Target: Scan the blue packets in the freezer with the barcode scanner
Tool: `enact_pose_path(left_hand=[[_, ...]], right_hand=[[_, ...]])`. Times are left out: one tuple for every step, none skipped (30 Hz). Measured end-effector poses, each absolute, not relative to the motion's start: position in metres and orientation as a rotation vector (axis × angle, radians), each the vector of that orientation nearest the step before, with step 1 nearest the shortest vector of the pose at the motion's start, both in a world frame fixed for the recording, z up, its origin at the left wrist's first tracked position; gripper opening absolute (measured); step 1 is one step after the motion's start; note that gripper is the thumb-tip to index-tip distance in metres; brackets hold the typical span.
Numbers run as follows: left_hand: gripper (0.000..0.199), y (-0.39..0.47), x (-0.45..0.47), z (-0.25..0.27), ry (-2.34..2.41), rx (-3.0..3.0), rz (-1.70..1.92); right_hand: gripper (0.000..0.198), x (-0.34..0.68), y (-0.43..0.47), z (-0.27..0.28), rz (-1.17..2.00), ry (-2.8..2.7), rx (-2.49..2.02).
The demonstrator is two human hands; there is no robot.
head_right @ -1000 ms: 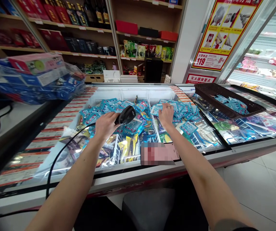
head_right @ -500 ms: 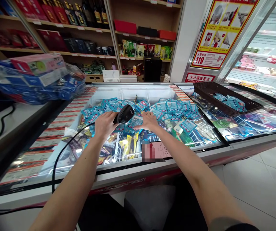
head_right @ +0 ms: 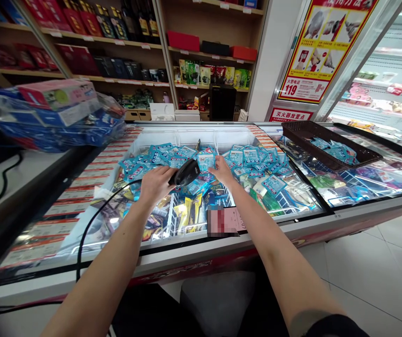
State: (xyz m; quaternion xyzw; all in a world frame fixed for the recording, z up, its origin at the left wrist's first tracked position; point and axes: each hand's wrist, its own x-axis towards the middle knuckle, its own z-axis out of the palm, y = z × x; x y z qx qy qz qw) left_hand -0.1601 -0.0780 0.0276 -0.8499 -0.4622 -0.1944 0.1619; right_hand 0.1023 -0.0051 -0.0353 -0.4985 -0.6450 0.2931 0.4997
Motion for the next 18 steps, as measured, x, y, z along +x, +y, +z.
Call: enact_pose_path(left_hand=[[0.034, -0.0783, -0.1589, 0.0273, -1.318, -2.435, -0.550], [0.034, -0.0786, -0.1579, 0.0270, -1.315, -2.446, -0.541], [0.033, -0.0787, -0.1569, 0.0266, -1.309, -2.458, -0.532], [0.034, -0.0788, -0.1562, 0.0262, -1.304, -2.468, -0.523], [0.034, -0.0788, -0.1556, 0.0259, -1.298, -2.476, -0.517], [0.035, -0.0787, -0.1553, 0.0257, -1.293, -2.481, -0.514], [0.035, -0.0785, -0.1552, 0.0255, -1.289, -2.481, -0.514], [0.035, -0.0783, -0.1552, 0.0254, -1.286, -2.478, -0.517], [0.034, -0.0782, -0.1553, 0.0253, -1.284, -2.473, -0.521], [0.034, -0.0780, -0.1555, 0.0253, -1.282, -2.468, -0.523], [0.034, -0.0780, -0.1556, 0.0254, -1.280, -2.466, -0.523], [0.034, -0.0780, -0.1557, 0.0255, -1.278, -2.465, -0.523], [0.034, -0.0780, -0.1557, 0.0256, -1.277, -2.465, -0.523], [0.034, -0.0782, -0.1556, 0.0257, -1.277, -2.467, -0.523], [0.035, -0.0784, -0.1555, 0.0258, -1.281, -2.468, -0.524], [0.035, -0.0787, -0.1553, 0.0258, -1.286, -2.469, -0.524], [0.034, -0.0790, -0.1550, 0.0259, -1.291, -2.470, -0.525], [0.034, -0.0793, -0.1547, 0.0259, -1.295, -2.473, -0.526]], right_hand=[[0.054, 0.1009, -0.0045, -0.0360, 0.683, -1.568, -1.213], [0.050, 0.1001, -0.0046, -0.0363, 0.651, -1.578, -1.224], [0.047, 0.0998, -0.0051, -0.0360, 0.621, -1.585, -1.230], [0.045, 0.1000, -0.0058, -0.0354, 0.599, -1.590, -1.223], [0.045, 0.1006, -0.0067, -0.0346, 0.583, -1.595, -1.206], [0.044, 0.1013, -0.0075, -0.0339, 0.570, -1.599, -1.185], [0.045, 0.1021, -0.0081, -0.0333, 0.558, -1.600, -1.166], [0.045, 0.1028, -0.0082, -0.0332, 0.547, -1.593, -1.157], [0.046, 0.1033, -0.0080, -0.0335, 0.540, -1.573, -1.158], [0.047, 0.1037, -0.0074, -0.0344, 0.539, -1.544, -1.165], [0.048, 0.1039, -0.0065, -0.0357, 0.542, -1.508, -1.174], [0.047, 0.1039, -0.0055, -0.0372, 0.549, -1.472, -1.180], [0.045, 0.1039, -0.0044, -0.0388, 0.559, -1.445, -1.181], [0.043, 0.1038, -0.0034, -0.0403, 0.568, -1.427, -1.176], [0.040, 0.1039, -0.0026, -0.0416, 0.572, -1.416, -1.169], [0.039, 0.1040, -0.0021, -0.0424, 0.570, -1.408, -1.164], [0.038, 0.1042, -0.0017, -0.0429, 0.562, -1.404, -1.164], [0.038, 0.1046, -0.0016, -0.0431, 0.551, -1.403, -1.172]])
